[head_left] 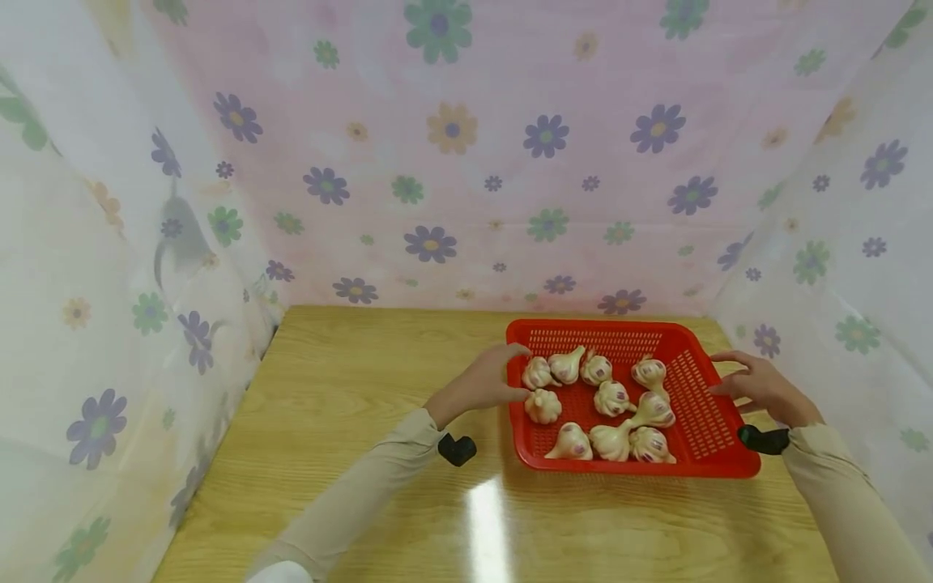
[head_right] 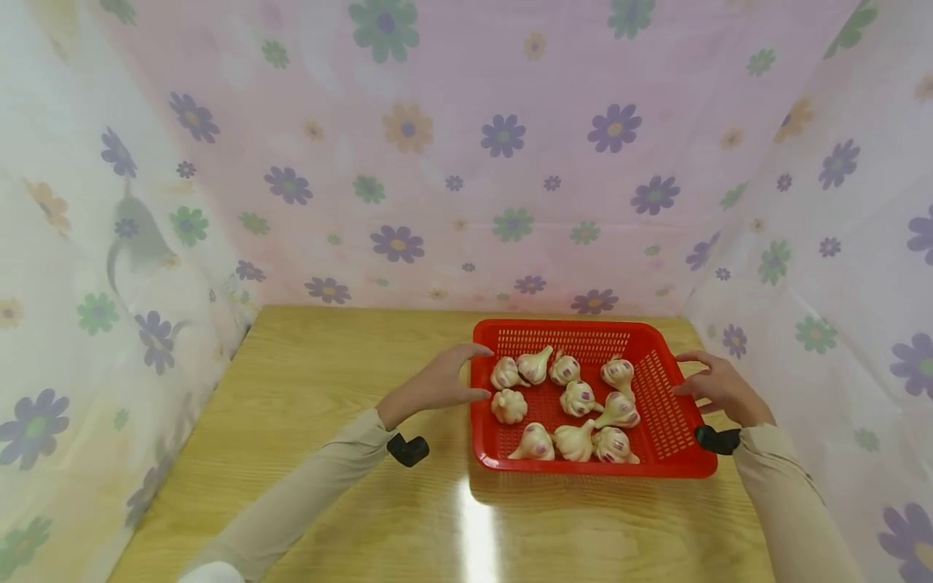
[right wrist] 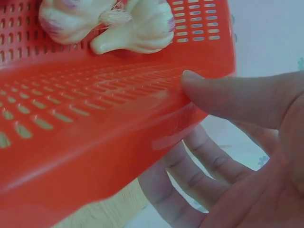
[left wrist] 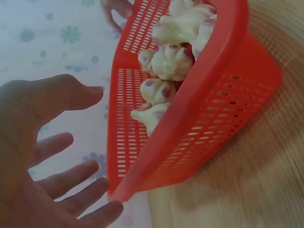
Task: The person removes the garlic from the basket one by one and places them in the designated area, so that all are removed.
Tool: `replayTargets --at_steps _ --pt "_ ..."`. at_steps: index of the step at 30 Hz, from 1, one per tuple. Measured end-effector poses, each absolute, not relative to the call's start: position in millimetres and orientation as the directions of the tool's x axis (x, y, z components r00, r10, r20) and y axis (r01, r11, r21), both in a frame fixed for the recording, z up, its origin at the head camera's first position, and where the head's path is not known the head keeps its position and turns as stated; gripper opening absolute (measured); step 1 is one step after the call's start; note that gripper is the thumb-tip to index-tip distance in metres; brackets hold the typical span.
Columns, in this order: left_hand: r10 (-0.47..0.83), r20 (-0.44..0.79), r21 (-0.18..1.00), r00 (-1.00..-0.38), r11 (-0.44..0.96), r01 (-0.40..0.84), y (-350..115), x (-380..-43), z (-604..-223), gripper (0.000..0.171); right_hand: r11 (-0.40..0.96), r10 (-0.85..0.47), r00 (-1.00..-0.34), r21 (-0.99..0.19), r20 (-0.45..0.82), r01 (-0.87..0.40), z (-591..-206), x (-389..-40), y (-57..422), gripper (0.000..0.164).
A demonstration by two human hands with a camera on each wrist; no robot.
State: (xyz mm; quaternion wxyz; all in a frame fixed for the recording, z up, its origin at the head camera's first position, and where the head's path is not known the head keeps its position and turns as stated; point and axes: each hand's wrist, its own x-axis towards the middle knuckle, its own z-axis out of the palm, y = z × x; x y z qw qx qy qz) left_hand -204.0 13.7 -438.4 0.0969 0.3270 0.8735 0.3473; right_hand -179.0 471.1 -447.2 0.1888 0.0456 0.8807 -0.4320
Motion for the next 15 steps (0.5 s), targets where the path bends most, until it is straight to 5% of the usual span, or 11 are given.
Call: replayTargets --at_steps 15 --pt "0.761 -0.134 0.679 -0.635 0.537 0.500 67.3 -220.5 -453.5 0.048 0.492 -0.134 -0.885 -0.805 -0.445 0.331 -452.3 -179.8 486.1 0.076"
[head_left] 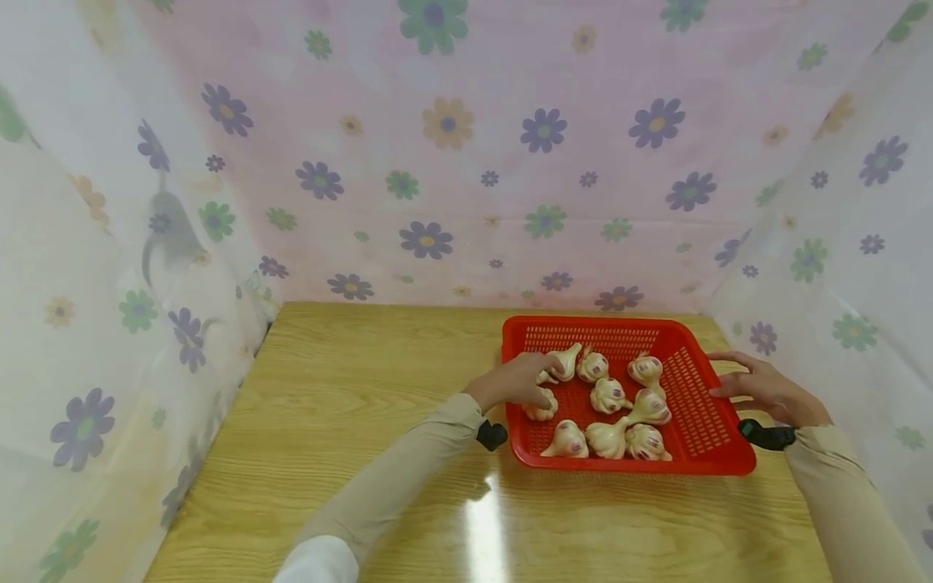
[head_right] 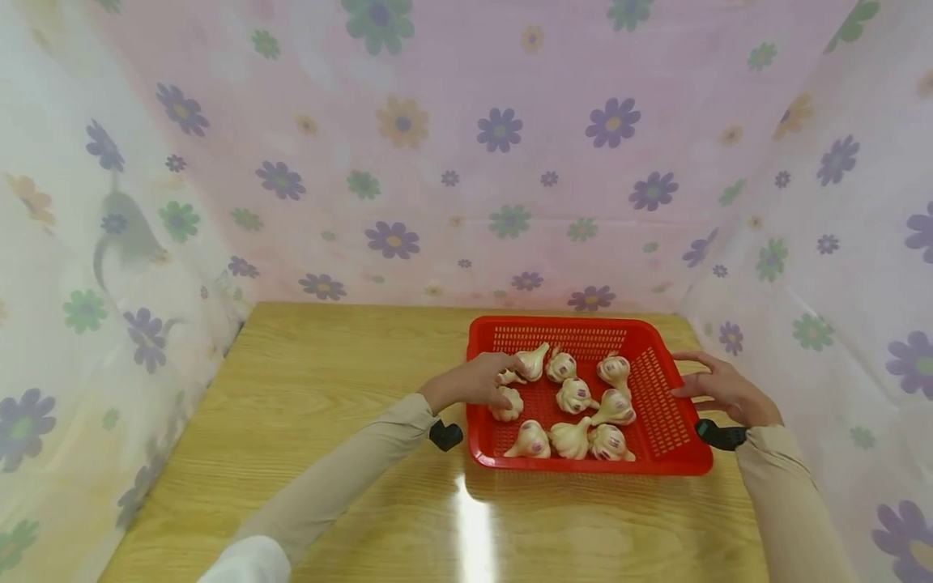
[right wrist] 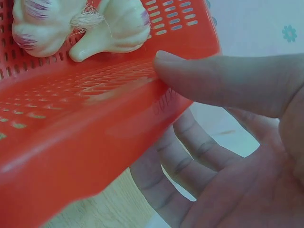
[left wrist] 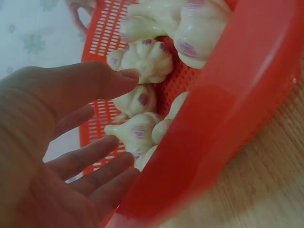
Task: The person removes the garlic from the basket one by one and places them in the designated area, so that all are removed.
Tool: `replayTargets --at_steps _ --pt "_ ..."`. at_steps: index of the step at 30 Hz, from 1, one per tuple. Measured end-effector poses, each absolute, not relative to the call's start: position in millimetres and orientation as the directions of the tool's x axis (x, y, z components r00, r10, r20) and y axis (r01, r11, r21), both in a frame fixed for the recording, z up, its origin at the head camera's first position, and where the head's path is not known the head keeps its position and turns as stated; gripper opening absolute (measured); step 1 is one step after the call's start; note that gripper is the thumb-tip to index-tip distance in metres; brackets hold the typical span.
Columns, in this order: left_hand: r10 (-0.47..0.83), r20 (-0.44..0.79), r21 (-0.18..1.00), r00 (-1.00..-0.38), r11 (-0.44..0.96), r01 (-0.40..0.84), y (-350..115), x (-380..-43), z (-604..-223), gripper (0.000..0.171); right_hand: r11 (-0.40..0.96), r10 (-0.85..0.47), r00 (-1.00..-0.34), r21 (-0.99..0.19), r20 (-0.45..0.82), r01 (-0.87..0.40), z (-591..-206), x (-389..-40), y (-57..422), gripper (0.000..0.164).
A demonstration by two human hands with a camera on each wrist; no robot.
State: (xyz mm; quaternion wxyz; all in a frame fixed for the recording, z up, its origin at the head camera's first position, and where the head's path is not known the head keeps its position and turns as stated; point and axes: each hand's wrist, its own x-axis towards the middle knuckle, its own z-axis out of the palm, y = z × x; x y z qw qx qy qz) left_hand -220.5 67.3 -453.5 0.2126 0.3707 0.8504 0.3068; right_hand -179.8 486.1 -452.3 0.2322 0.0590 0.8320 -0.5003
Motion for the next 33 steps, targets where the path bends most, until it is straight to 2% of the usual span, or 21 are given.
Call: replayTargets --at_steps 4,10,13,21,25,33 --pt "0.763 -0.219 0.631 -0.609 0.587 0.508 80.4 -225.3 -461.7 0.052 0.480 -0.143 -0.879 -0.808 -0.455 0.341 -451.3 -179.1 486.1 0.075" --pt "0.725 -0.307 0.532 -0.616 0.668 0.520 94.5 -229.2 -470.3 0.054 0.488 -0.138 -0.882 -0.806 -0.450 0.335 -452.6 -180.0 484.6 0.076" --pt "0.701 -0.340 0.518 -0.627 0.696 0.497 99.4 -229.0 -471.6 0.050 0.491 -0.127 -0.885 -0.804 -0.448 0.336 -452.8 -180.1 484.0 0.076" --pt "0.635 -0.385 0.392 -0.670 0.770 0.504 110.3 -229.8 -471.0 0.034 0.489 -0.105 -0.882 -0.796 -0.459 0.356 -452.7 -179.2 486.1 0.080" --pt "0.617 -0.405 0.411 -0.675 0.782 0.468 114.4 -229.0 -474.0 0.029 0.498 -0.103 -0.877 -0.788 -0.468 0.362 -452.2 -178.7 488.0 0.078" --pt "0.612 -0.397 0.570 -0.684 0.749 0.338 112.1 -228.7 -483.7 0.033 0.505 -0.112 -0.871 -0.783 -0.478 0.364 -449.6 -178.4 483.8 0.081"
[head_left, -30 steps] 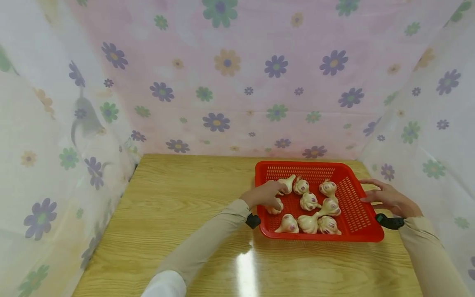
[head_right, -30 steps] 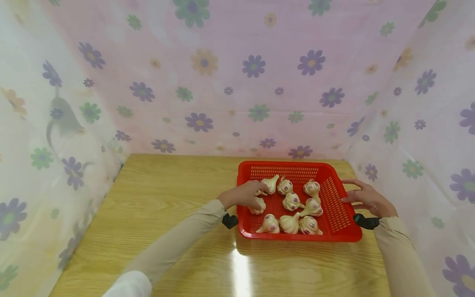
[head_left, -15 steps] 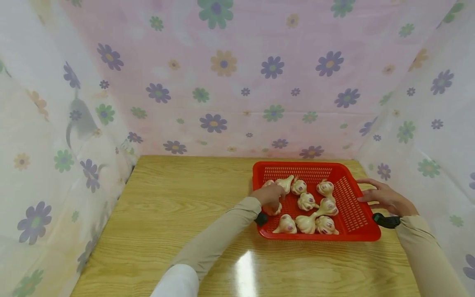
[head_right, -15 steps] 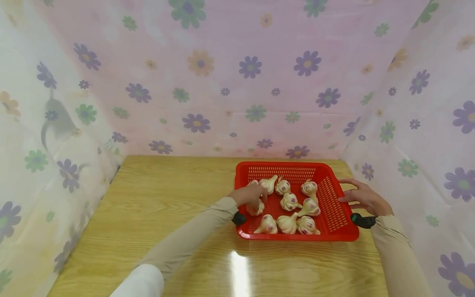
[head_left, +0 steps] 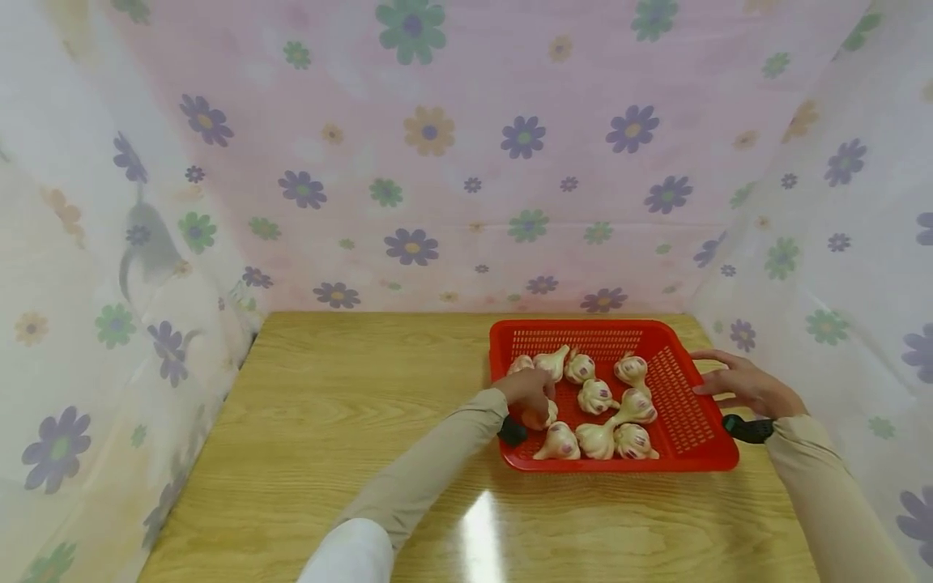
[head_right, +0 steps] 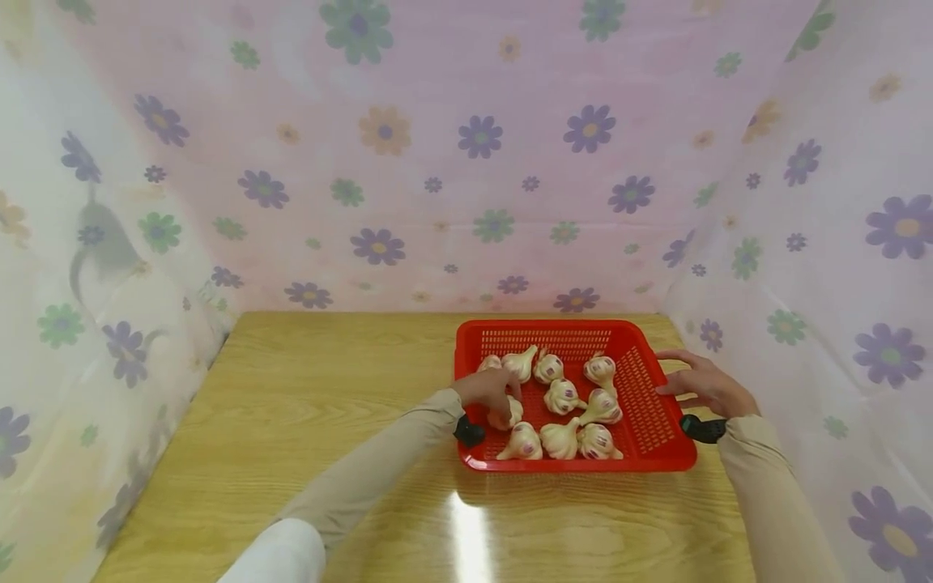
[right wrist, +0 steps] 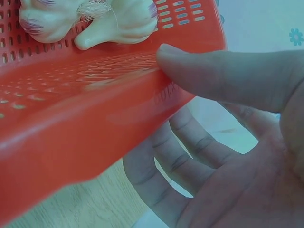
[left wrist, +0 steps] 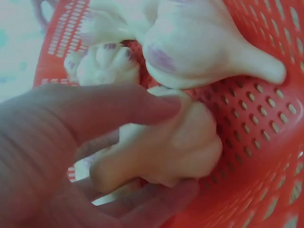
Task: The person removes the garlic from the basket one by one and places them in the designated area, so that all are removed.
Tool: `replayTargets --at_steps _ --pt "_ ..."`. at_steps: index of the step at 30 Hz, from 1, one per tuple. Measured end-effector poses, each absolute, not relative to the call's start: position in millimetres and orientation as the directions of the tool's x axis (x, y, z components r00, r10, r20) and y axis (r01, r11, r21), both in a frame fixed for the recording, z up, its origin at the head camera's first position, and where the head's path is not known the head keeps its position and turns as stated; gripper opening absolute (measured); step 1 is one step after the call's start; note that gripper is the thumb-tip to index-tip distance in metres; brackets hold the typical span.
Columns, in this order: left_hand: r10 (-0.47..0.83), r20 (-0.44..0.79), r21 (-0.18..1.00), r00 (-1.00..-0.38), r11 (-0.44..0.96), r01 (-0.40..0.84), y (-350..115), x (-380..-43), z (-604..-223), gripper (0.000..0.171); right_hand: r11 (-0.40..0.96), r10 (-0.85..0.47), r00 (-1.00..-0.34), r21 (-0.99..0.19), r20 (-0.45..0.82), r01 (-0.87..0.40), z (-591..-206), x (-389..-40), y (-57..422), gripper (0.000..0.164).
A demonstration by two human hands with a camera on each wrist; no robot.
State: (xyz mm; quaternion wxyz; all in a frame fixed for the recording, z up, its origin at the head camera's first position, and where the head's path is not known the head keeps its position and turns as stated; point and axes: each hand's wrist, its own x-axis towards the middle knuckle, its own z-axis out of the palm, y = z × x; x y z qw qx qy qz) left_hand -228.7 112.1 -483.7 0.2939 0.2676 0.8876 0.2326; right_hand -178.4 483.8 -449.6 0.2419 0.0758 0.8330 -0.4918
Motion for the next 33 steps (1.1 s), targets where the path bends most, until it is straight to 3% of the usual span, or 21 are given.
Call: replayTargets --at_steps 8,17,23,33 --pt "0.685 -0.326 0.861 -0.652 0.499 0.094 100.8 -242.6 -482.6 0.036 0.515 -0.107 -0.874 -0.779 -0.474 0.359 -447.0 -181.2 481.7 0.079" --pt "0.792 -0.253 0.964 -0.556 0.159 -0.213 91.8 -238.1 -473.4 0.045 0.500 -0.111 -0.869 -0.783 -0.482 0.371 -449.1 -179.2 482.0 0.078" --pt "0.771 -0.189 0.968 -0.608 0.041 -0.249 86.4 -235.5 -464.1 0.046 0.502 -0.109 -0.868 -0.781 -0.484 0.372 -450.9 -179.9 482.0 0.080" --pt "0.654 -0.205 0.978 -0.728 0.115 -0.172 71.8 -231.1 -446.7 0.044 0.500 -0.105 -0.869 -0.781 -0.483 0.374 -453.1 -180.7 486.4 0.080"
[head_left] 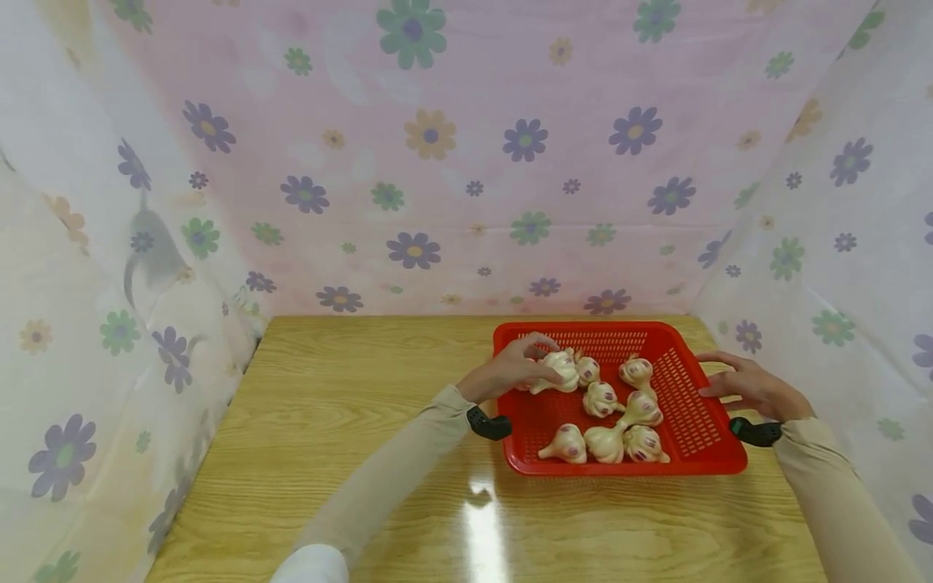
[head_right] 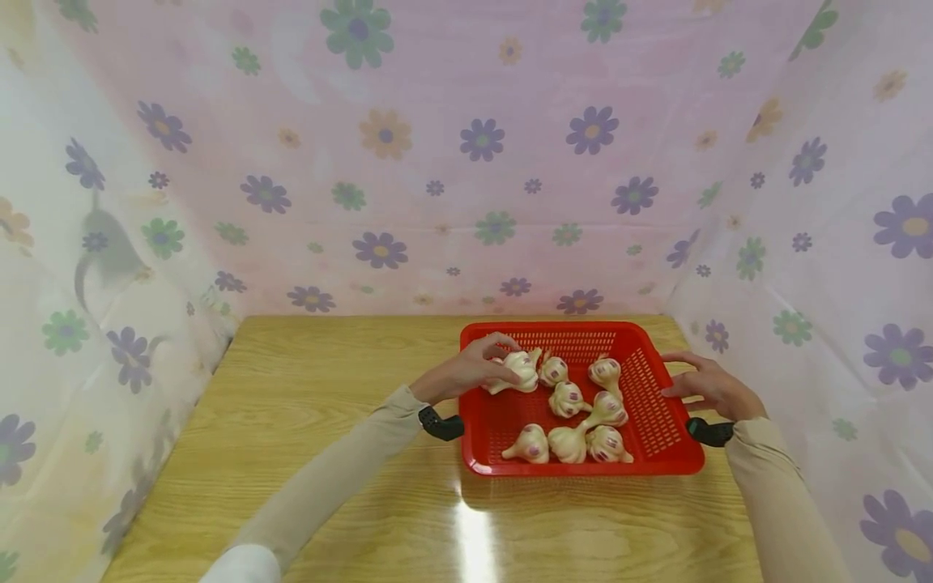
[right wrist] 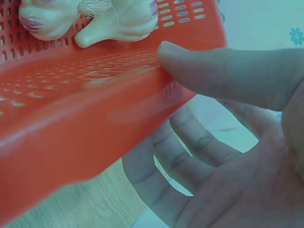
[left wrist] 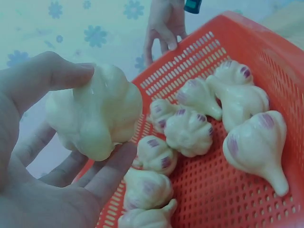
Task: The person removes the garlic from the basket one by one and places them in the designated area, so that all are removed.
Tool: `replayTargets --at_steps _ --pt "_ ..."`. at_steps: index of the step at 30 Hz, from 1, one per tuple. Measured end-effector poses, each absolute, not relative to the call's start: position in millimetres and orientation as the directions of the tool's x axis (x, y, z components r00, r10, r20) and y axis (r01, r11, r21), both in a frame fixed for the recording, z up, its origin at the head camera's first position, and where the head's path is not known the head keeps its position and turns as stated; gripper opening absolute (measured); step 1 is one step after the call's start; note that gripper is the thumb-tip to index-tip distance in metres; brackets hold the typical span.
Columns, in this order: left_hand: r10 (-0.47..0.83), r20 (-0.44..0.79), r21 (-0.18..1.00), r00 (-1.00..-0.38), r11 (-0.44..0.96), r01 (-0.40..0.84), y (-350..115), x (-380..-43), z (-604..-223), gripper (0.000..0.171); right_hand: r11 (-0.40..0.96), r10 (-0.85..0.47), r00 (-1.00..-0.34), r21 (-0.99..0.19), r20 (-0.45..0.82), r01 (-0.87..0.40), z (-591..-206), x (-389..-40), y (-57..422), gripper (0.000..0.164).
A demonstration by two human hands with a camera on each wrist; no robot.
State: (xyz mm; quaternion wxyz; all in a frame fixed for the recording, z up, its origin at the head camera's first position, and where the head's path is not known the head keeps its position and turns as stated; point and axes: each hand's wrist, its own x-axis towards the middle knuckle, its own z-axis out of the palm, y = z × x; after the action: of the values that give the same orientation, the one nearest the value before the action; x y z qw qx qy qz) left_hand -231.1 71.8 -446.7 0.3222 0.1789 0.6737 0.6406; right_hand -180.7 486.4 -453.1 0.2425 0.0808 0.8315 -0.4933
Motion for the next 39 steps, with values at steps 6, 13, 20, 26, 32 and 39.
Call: replayTargets --at_steps 6,13,20,26,32,39 --pt "0.628 -0.128 0.991 -0.768 0.048 -0.125 52.4 -230.7 -446.6 0.044 0.501 -0.095 -0.875 -0.782 -0.475 0.371 -454.6 -180.6 487.2 0.078" --pt "0.576 -0.033 0.991 -0.817 -0.088 -0.102 30.6 -235.8 -456.2 0.043 0.565 -0.064 -0.882 -0.746 -0.466 0.353 -447.7 -179.4 479.0 0.079" --pt "0.534 -0.015 0.986 -0.845 -0.131 -0.101 10.7 -240.6 -471.8 0.042 0.603 -0.048 -0.885 -0.719 -0.464 0.345 -442.2 -178.9 473.0 0.080" --pt "0.506 0.003 0.980 -0.862 -0.174 -0.098 -3.2 -243.9 -476.6 0.043 0.595 -0.042 -0.875 -0.716 -0.482 0.365 -443.6 -180.4 475.1 0.080" --pt "0.481 0.004 0.976 -0.877 -0.194 -0.102 -13.6 -245.9 -483.3 0.043 0.584 -0.050 -0.881 -0.730 -0.470 0.356 -443.7 -179.2 474.3 0.080" --pt "0.446 -0.020 0.972 -0.895 -0.202 -0.122 -22.4 -245.9 -491.0 0.051 0.577 -0.056 -0.884 -0.737 -0.465 0.351 -442.8 -177.2 472.8 0.079"
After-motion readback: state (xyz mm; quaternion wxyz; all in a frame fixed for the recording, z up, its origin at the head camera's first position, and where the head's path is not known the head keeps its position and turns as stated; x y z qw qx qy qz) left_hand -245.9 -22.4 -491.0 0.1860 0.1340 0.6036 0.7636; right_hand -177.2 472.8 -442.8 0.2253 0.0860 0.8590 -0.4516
